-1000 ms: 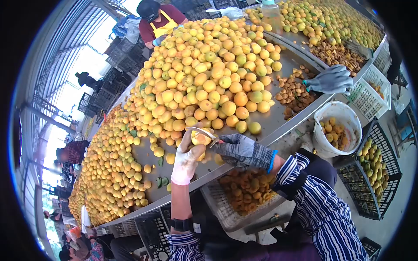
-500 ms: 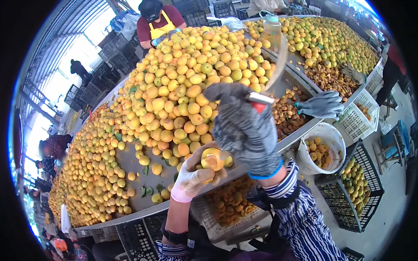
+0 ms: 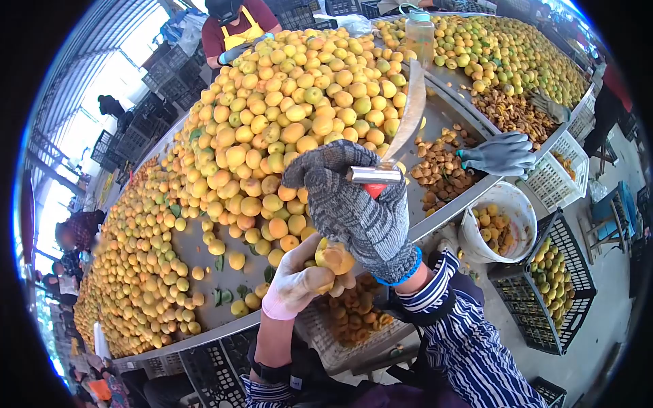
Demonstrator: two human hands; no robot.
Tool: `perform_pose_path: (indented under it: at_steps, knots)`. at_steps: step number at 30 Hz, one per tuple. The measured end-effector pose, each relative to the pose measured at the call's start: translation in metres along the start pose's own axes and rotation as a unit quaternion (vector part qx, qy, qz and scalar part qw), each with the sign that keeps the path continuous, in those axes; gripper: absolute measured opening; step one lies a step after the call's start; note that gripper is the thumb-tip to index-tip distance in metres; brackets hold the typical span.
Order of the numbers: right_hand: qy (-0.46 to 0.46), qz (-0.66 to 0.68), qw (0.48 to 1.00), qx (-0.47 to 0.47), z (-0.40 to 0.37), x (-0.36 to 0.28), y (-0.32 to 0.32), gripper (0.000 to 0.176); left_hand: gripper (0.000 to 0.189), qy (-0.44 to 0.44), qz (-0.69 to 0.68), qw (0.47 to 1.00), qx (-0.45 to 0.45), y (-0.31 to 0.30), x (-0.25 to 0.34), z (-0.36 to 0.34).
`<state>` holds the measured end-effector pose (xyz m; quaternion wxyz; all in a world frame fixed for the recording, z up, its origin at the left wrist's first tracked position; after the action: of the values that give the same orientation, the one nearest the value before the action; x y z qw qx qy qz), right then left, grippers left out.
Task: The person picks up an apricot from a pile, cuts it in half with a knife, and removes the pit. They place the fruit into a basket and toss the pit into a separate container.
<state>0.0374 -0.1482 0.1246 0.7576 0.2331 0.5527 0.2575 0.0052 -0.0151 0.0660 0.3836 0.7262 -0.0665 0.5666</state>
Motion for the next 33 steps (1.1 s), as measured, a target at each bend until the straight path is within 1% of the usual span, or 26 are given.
perform_pose_path:
  at_steps: [2, 4, 6, 7, 8, 10, 11, 12, 13, 14, 16, 17, 18, 19, 20, 21, 24, 25, 26, 27, 28, 29, 30, 31, 32, 33]
  knots:
    - [0.016, -0.011, 1.000, -0.019, -0.001, 0.006, -0.004, 0.030, 0.061, -0.002, 0.002, 1.000, -0.010, -0.001, 0.001, -0.002]
    - [0.031, -0.023, 0.999, -0.035, -0.001, 0.008, -0.005, 0.032, 0.052, -0.022, 0.047, 0.999, 0.005, -0.002, 0.002, -0.001]
    - [0.085, -0.034, 0.994, -0.054, 0.001, 0.009, -0.003, 0.029, 0.051, -0.028, 0.073, 0.997, 0.020, 0.001, 0.005, 0.001]
    - [0.102, 0.056, 0.987, 0.114, 0.002, 0.017, -0.003, 0.024, 0.050, -0.033, 0.099, 0.994, 0.034, 0.002, 0.005, 0.001]
    - [0.100, 0.057, 0.986, 0.120, 0.004, 0.018, -0.010, 0.024, 0.050, -0.038, 0.100, 0.994, 0.031, 0.003, 0.003, 0.002]
    - [0.160, 0.131, 0.978, -0.023, 0.013, 0.025, -0.019, 0.023, 0.047, -0.020, 0.156, 0.987, 0.037, 0.002, -0.001, 0.006]
    - [0.165, 0.121, 0.979, -0.010, 0.015, 0.029, -0.023, 0.021, 0.047, -0.027, 0.156, 0.987, 0.031, 0.003, -0.005, 0.008]
    - [0.161, 0.122, 0.979, -0.002, 0.018, 0.034, -0.031, 0.021, 0.045, -0.007, 0.194, 0.980, 0.034, 0.003, -0.009, 0.010]
    - [0.196, 0.170, 0.966, -0.004, 0.019, 0.041, -0.037, 0.020, 0.043, 0.012, 0.233, 0.972, 0.035, 0.004, -0.011, 0.013]
    - [0.228, 0.218, 0.949, -0.007, 0.019, 0.046, -0.041, 0.018, 0.043, 0.005, 0.235, 0.972, 0.025, 0.006, -0.014, 0.015]
    - [0.234, 0.210, 0.949, 0.025, 0.020, 0.050, -0.053, 0.017, 0.040, 0.023, 0.291, 0.955, 0.048, 0.008, -0.020, 0.018]
    - [0.258, 0.196, 0.944, 0.065, 0.020, 0.054, -0.060, 0.017, 0.040, 0.038, 0.316, 0.946, 0.058, 0.009, -0.023, 0.020]
    - [0.280, 0.183, 0.937, 0.104, 0.020, 0.057, -0.067, 0.017, 0.040, 0.029, 0.317, 0.947, 0.046, 0.009, -0.029, 0.023]
    - [0.288, 0.164, 0.936, 0.119, 0.021, 0.059, -0.073, 0.018, 0.040, 0.065, 0.377, 0.922, 0.055, 0.008, -0.031, 0.025]
    - [0.315, 0.177, 0.925, 0.114, 0.020, 0.062, -0.077, 0.017, 0.041, 0.100, 0.435, 0.893, 0.062, 0.009, -0.033, 0.026]
    - [0.315, 0.173, 0.926, 0.118, 0.020, 0.065, -0.082, 0.016, 0.041, 0.091, 0.436, 0.894, 0.048, 0.010, -0.039, 0.028]
    - [0.295, 0.162, 0.935, 0.117, 0.021, 0.067, -0.093, 0.015, 0.042, 0.186, 0.521, 0.829, 0.088, 0.016, -0.042, 0.031]
    - [0.310, 0.181, 0.928, 0.099, 0.022, 0.067, -0.092, 0.015, 0.040, 0.190, 0.542, 0.814, 0.086, 0.022, -0.040, 0.032]
    - [0.324, 0.200, 0.921, 0.079, 0.022, 0.065, -0.090, 0.016, 0.040, 0.187, 0.544, 0.814, 0.079, 0.024, -0.039, 0.031]
    - [0.300, 0.198, 0.929, 0.092, 0.019, 0.062, -0.091, 0.015, 0.039, 0.107, 0.461, 0.877, 0.079, 0.019, -0.042, 0.033]
    - [0.297, 0.198, 0.930, 0.089, 0.017, 0.059, -0.090, 0.015, 0.038, 0.027, 0.372, 0.924, 0.081, 0.016, -0.044, 0.034]
    - [0.263, 0.180, 0.946, 0.053, 0.018, 0.051, -0.088, 0.011, 0.041, -0.006, 0.322, 0.944, 0.071, 0.018, -0.040, 0.034]
    - [0.230, 0.160, 0.960, 0.017, 0.019, 0.043, -0.086, 0.009, 0.041, -0.002, 0.324, 0.943, 0.072, 0.021, -0.038, 0.036]
    - [0.040, -0.104, 0.990, -0.085, 0.024, 0.032, -0.085, 0.018, 0.040, -0.004, 0.252, 0.964, 0.085, 0.024, -0.038, 0.036]
    - [0.040, -0.102, 0.990, -0.090, 0.025, 0.032, -0.086, 0.018, 0.040, -0.006, 0.179, 0.979, 0.097, 0.025, -0.039, 0.036]
    - [-0.135, -0.317, 0.930, -0.129, 0.026, 0.018, -0.078, 0.019, 0.040, -0.003, 0.182, 0.978, 0.100, 0.025, -0.039, 0.036]
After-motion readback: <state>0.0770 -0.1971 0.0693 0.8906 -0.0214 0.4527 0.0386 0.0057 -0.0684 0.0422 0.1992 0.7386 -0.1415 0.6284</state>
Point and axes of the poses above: each hand's wrist, its own z-axis towards the middle knuckle, its own y-axis out of the palm, x = y × z, the point moved 4 cm from there along z, towards the middle knuckle, and after that the axes turned 2 degrees about -x, right-handed, at the moved point
